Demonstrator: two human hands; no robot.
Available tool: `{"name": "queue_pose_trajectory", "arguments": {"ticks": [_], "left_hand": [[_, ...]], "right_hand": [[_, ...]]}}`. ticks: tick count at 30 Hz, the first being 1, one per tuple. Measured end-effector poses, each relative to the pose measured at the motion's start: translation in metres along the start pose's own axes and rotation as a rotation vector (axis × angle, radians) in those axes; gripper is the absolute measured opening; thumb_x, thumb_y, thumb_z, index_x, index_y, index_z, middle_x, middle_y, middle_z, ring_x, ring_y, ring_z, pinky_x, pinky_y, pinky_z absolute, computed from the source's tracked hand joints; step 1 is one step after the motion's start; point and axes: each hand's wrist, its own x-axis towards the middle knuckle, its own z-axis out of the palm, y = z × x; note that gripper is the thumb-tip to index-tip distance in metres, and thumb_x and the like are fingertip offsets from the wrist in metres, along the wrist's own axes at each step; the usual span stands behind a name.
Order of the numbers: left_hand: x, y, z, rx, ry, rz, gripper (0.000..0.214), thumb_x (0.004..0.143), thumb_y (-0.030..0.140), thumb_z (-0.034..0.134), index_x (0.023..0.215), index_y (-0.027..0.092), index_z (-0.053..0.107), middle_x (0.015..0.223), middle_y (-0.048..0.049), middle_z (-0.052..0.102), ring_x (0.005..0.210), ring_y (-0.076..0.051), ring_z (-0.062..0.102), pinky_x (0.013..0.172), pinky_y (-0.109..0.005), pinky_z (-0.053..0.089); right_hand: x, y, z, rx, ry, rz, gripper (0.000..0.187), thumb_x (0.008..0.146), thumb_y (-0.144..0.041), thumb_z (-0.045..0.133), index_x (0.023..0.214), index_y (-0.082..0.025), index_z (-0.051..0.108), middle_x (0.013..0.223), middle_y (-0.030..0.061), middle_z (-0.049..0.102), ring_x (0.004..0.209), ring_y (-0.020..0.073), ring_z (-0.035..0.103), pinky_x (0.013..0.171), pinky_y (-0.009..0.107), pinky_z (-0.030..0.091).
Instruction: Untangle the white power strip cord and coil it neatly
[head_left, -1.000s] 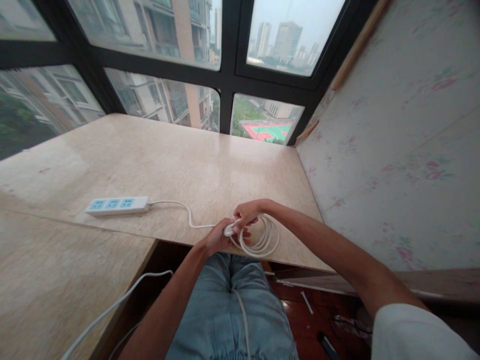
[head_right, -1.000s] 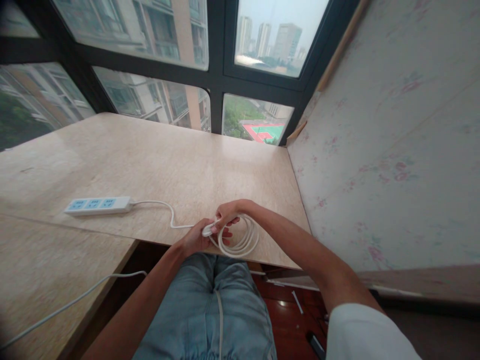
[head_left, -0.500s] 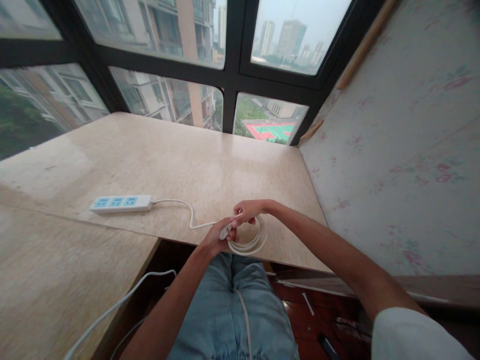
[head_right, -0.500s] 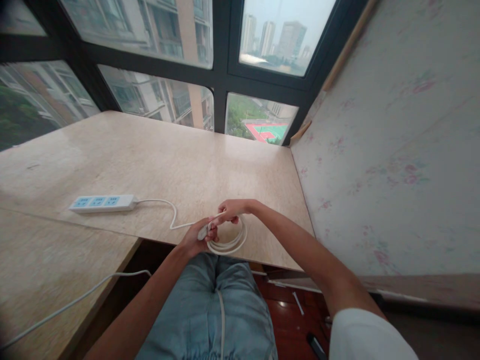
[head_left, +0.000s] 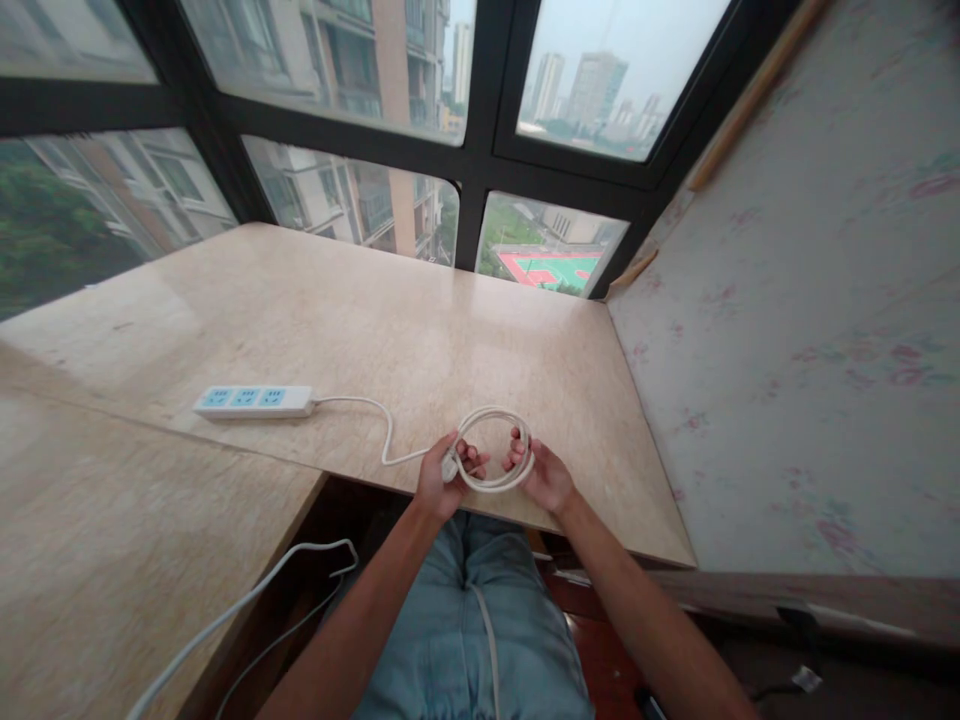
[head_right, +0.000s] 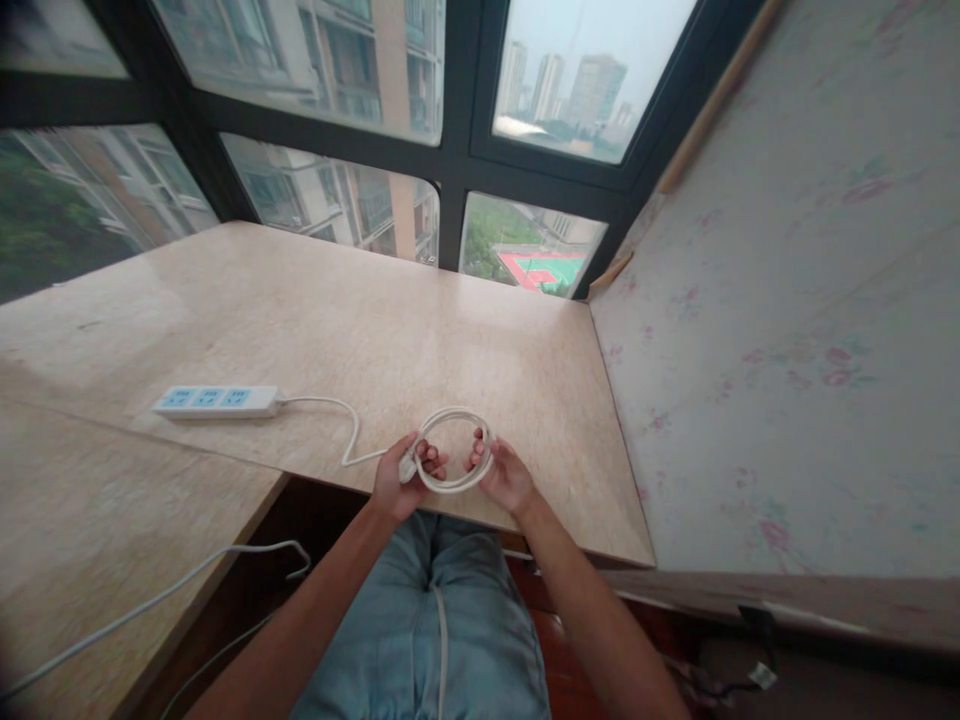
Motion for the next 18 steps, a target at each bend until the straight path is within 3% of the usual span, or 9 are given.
{"name": "queue_pose_trajectory", "arguments": {"ticks": [3, 6, 10, 14, 18], "left_hand": [[0.002, -0.012, 0.006, -0.083, -0.006, 0.040, 0.028, 0.081, 0.030, 0.061, 0.059, 0.016, 0.053, 0.059, -0.0015, 0.057, 0.058, -0.014, 0.060, 0.056, -0.026, 0.047], [0.004, -0.025, 0.011, -0.175, 0.015, 0.092, 0.030, 0.084, 0.031, 0.057, 0.058, 0.016, 0.052, 0.062, -0.0023, 0.060, 0.061, -0.013, 0.061, 0.059, -0.025, 0.048], [0.007, -0.039, 0.015, -0.222, 0.097, 0.130, 0.031, 0.085, 0.029, 0.056, 0.057, 0.016, 0.053, 0.063, -0.0018, 0.063, 0.064, -0.013, 0.064, 0.066, -0.027, 0.050], [0.005, -0.041, 0.015, -0.195, 0.123, 0.125, 0.027, 0.081, 0.029, 0.061, 0.059, 0.016, 0.054, 0.068, -0.0031, 0.067, 0.069, -0.015, 0.067, 0.066, -0.027, 0.050], [0.000, -0.034, 0.012, -0.160, 0.041, 0.001, 0.017, 0.079, 0.027, 0.058, 0.069, 0.013, 0.061, 0.066, -0.0043, 0.067, 0.058, -0.015, 0.064, 0.061, -0.028, 0.051]], "right_hand": [[-0.008, 0.015, 0.022, 0.099, 0.146, -0.090, 0.039, 0.073, -0.054, 0.066, 0.103, -0.029, 0.059, 0.079, -0.0039, 0.061, 0.077, 0.0143, 0.062, 0.084, 0.032, 0.052], [-0.010, 0.018, 0.038, 0.102, 0.285, -0.092, 0.043, 0.078, -0.063, 0.054, 0.105, -0.030, 0.059, 0.084, -0.0001, 0.064, 0.086, 0.0192, 0.062, 0.077, 0.036, 0.053], [-0.007, 0.017, 0.043, 0.086, 0.446, -0.115, 0.041, 0.084, -0.063, 0.048, 0.099, -0.028, 0.061, 0.069, -0.0021, 0.059, 0.063, 0.0142, 0.057, 0.059, 0.027, 0.050], [-0.009, 0.011, 0.037, 0.253, 0.248, -0.202, 0.025, 0.086, -0.045, 0.059, 0.094, -0.022, 0.064, 0.052, -0.0096, 0.043, 0.038, 0.0052, 0.034, 0.041, 0.018, 0.037], [-0.013, 0.002, 0.027, 0.355, 0.122, -0.155, 0.019, 0.088, -0.034, 0.060, 0.094, -0.016, 0.065, 0.047, -0.0118, 0.038, 0.032, 0.0028, 0.028, 0.035, 0.016, 0.031]]}}
